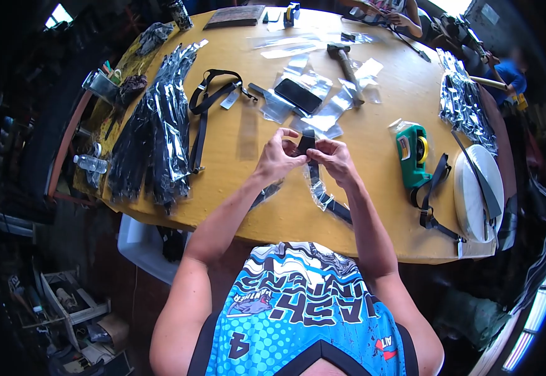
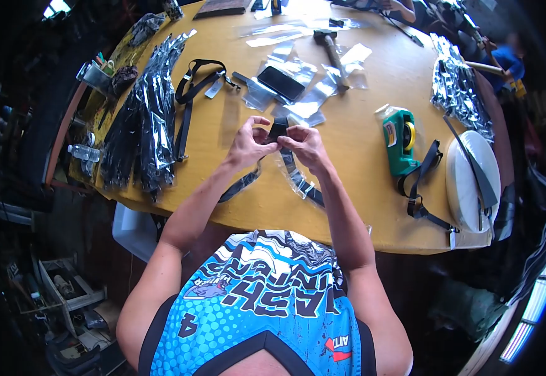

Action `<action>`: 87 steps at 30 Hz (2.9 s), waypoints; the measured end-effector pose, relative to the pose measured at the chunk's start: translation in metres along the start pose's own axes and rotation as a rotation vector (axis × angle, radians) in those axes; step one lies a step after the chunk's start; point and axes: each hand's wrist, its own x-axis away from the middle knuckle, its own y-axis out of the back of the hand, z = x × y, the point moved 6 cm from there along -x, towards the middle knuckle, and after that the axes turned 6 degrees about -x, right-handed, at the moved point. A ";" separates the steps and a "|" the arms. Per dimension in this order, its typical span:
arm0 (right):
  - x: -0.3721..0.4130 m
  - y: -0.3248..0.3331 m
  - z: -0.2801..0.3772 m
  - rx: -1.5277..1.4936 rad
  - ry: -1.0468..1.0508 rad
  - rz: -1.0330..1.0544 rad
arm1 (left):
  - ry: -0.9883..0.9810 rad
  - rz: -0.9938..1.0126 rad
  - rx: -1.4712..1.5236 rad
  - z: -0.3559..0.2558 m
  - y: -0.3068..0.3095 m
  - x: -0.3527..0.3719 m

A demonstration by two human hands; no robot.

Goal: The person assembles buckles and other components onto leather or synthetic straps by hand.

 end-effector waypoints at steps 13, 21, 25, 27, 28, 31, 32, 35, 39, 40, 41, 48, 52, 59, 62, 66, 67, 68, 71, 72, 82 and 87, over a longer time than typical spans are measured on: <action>0.008 0.009 0.009 0.153 0.044 -0.071 | 0.121 0.055 0.316 0.021 -0.018 0.001; 0.085 0.231 0.069 0.898 0.125 -0.882 | 0.126 0.027 0.305 0.024 -0.012 -0.001; 0.128 0.330 0.058 1.145 -0.191 -0.850 | 0.132 0.027 0.226 0.027 -0.014 -0.004; 0.129 0.328 0.056 1.026 -0.369 -0.751 | 0.142 0.028 0.211 0.028 -0.014 -0.004; 0.127 0.335 0.049 0.997 -0.414 -0.691 | 0.149 0.021 0.197 0.027 -0.013 -0.003; 0.125 0.339 0.041 0.665 -0.438 -0.653 | 0.151 0.034 0.324 0.033 -0.017 -0.003; 0.122 0.337 0.040 0.568 -0.466 -0.627 | 0.155 0.031 0.349 0.034 -0.017 -0.002; 0.113 0.353 0.022 0.483 -0.540 -0.578 | 0.156 0.033 0.381 0.032 -0.017 -0.002; 0.116 0.349 0.028 0.363 -0.525 -0.554 | 0.151 0.026 0.393 0.037 -0.018 -0.006; 0.120 0.349 0.030 0.361 -0.528 -0.559 | 0.152 0.031 0.393 0.039 -0.017 -0.006; 0.125 0.348 0.031 0.317 -0.519 -0.566 | 0.155 0.028 0.387 0.041 -0.016 -0.007; 0.152 0.344 0.012 0.250 -0.501 -0.687 | 0.164 0.026 0.398 0.040 -0.020 -0.011; 0.149 0.349 -0.008 0.378 -0.445 -0.713 | 0.186 0.030 0.353 0.030 -0.018 -0.009; 0.153 0.314 -0.001 1.190 -0.254 -0.879 | 0.171 0.043 0.269 0.016 -0.020 -0.009; 0.134 0.248 0.000 0.872 -0.118 -0.664 | 0.149 0.045 0.324 0.020 -0.022 -0.010; 0.087 0.093 0.043 0.436 0.067 -0.178 | 0.173 0.070 0.305 0.021 -0.023 -0.009; 0.080 0.058 0.061 0.525 0.012 -0.116 | 0.178 0.087 0.279 0.019 -0.025 -0.008; 0.072 0.031 0.075 0.635 0.058 -0.052 | 0.179 0.087 0.279 0.020 -0.027 -0.007; 0.045 -0.007 0.087 0.817 0.170 0.049 | 0.109 0.083 0.333 0.017 -0.031 -0.006; 0.039 -0.015 0.090 0.887 0.205 0.082 | 0.101 0.085 0.332 0.015 -0.031 -0.004; 0.032 -0.037 0.092 1.165 0.407 0.150 | 0.054 0.105 0.315 0.011 -0.031 0.001; 0.037 -0.044 0.095 1.264 0.459 0.100 | 0.038 0.090 0.310 0.009 -0.031 0.004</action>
